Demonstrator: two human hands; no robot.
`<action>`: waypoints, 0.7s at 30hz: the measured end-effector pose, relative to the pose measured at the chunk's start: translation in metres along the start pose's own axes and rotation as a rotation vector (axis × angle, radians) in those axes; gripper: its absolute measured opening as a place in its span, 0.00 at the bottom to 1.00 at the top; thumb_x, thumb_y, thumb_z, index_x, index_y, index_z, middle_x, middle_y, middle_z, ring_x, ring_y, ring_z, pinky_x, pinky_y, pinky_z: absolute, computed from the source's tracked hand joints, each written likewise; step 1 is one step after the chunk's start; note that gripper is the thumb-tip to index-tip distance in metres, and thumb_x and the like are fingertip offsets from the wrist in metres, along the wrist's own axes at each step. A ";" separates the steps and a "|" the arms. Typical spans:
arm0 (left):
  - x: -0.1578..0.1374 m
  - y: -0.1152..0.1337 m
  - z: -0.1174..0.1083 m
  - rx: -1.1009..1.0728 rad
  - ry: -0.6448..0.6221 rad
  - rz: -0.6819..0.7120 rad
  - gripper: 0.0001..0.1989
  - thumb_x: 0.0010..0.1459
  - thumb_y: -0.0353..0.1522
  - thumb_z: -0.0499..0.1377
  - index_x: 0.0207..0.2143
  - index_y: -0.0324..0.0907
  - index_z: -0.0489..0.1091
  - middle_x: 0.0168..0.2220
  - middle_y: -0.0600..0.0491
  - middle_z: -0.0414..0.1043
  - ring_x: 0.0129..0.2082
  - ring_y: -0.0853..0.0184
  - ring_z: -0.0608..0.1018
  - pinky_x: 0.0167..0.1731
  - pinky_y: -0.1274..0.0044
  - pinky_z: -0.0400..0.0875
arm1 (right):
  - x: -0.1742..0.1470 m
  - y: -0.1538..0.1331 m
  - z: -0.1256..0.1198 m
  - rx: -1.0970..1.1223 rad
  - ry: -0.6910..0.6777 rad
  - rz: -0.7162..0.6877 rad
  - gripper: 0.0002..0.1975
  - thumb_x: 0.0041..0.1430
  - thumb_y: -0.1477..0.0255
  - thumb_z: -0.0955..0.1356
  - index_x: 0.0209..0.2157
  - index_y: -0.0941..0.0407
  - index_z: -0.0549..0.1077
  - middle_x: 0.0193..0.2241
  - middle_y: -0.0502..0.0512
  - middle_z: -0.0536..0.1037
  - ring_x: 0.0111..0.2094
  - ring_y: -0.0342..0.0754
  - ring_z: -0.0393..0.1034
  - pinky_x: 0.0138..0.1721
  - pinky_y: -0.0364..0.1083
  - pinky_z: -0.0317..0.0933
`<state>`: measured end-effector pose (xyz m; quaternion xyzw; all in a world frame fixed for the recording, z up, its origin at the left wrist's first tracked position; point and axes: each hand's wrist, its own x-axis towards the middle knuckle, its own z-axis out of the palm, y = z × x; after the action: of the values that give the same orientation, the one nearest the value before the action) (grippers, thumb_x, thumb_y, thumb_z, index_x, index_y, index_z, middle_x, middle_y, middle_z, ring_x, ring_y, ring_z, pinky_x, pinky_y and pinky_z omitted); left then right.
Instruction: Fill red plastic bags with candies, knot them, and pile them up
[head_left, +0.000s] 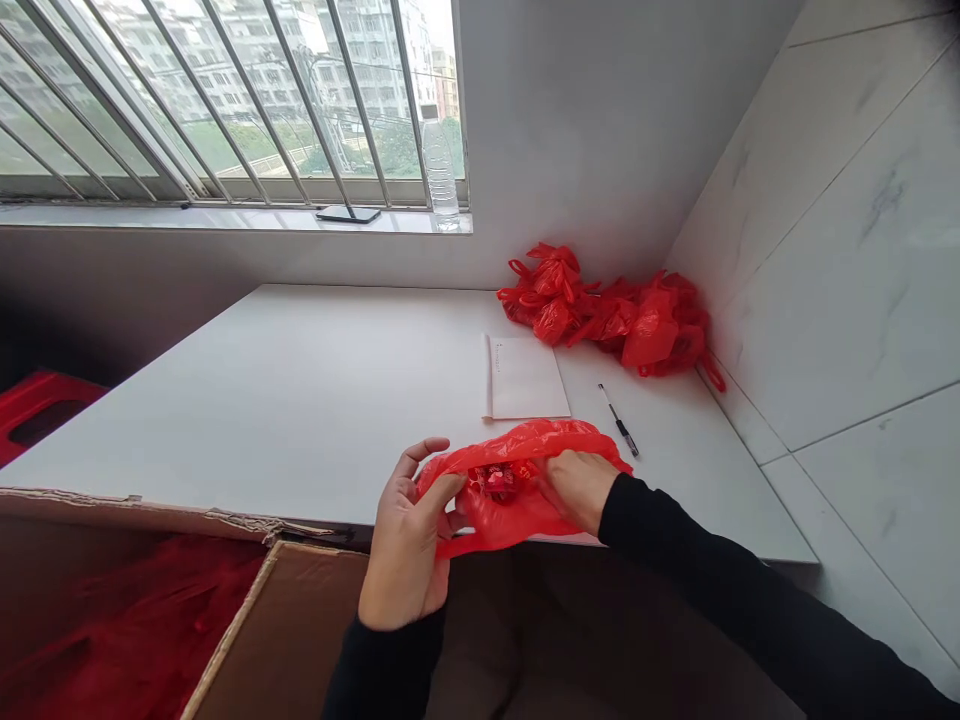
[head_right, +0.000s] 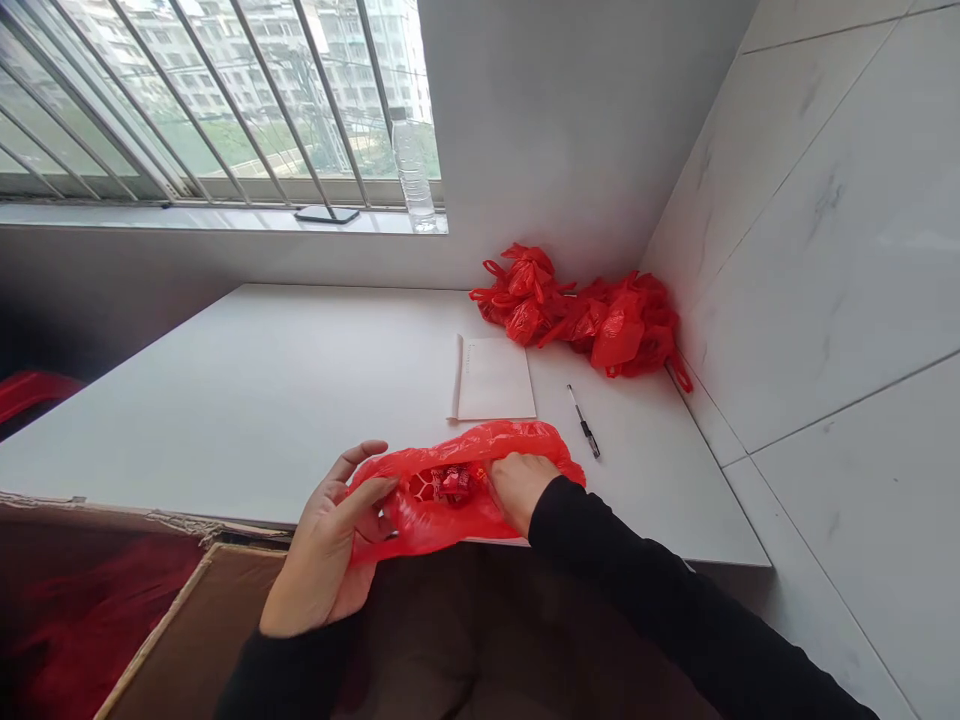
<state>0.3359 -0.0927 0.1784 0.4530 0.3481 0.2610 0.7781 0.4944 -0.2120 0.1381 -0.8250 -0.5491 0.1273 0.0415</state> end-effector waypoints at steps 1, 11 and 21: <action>0.000 0.000 0.002 -0.003 -0.010 -0.024 0.29 0.45 0.34 0.71 0.49 0.45 0.65 0.29 0.57 0.72 0.22 0.71 0.73 0.22 0.80 0.71 | 0.004 -0.001 0.001 -0.001 0.015 -0.019 0.18 0.65 0.74 0.64 0.55 0.53 0.72 0.45 0.59 0.79 0.43 0.56 0.76 0.39 0.48 0.66; 0.008 -0.011 -0.006 0.234 -0.042 0.041 0.17 0.54 0.44 0.67 0.35 0.42 0.69 0.27 0.56 0.70 0.25 0.71 0.72 0.24 0.82 0.67 | 0.016 0.001 -0.005 -0.137 0.034 0.164 0.13 0.64 0.78 0.62 0.45 0.62 0.77 0.42 0.71 0.79 0.43 0.62 0.75 0.42 0.52 0.66; 0.011 0.008 0.008 0.200 -0.128 0.124 0.13 0.57 0.42 0.64 0.30 0.42 0.70 0.23 0.59 0.58 0.23 0.74 0.61 0.19 0.84 0.58 | 0.018 0.000 0.010 -0.115 -0.014 0.111 0.15 0.64 0.79 0.62 0.46 0.61 0.77 0.35 0.64 0.79 0.36 0.59 0.75 0.37 0.51 0.64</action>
<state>0.3489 -0.0851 0.1852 0.5648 0.2932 0.2432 0.7320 0.4984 -0.1962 0.1252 -0.8543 -0.5091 0.1032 -0.0168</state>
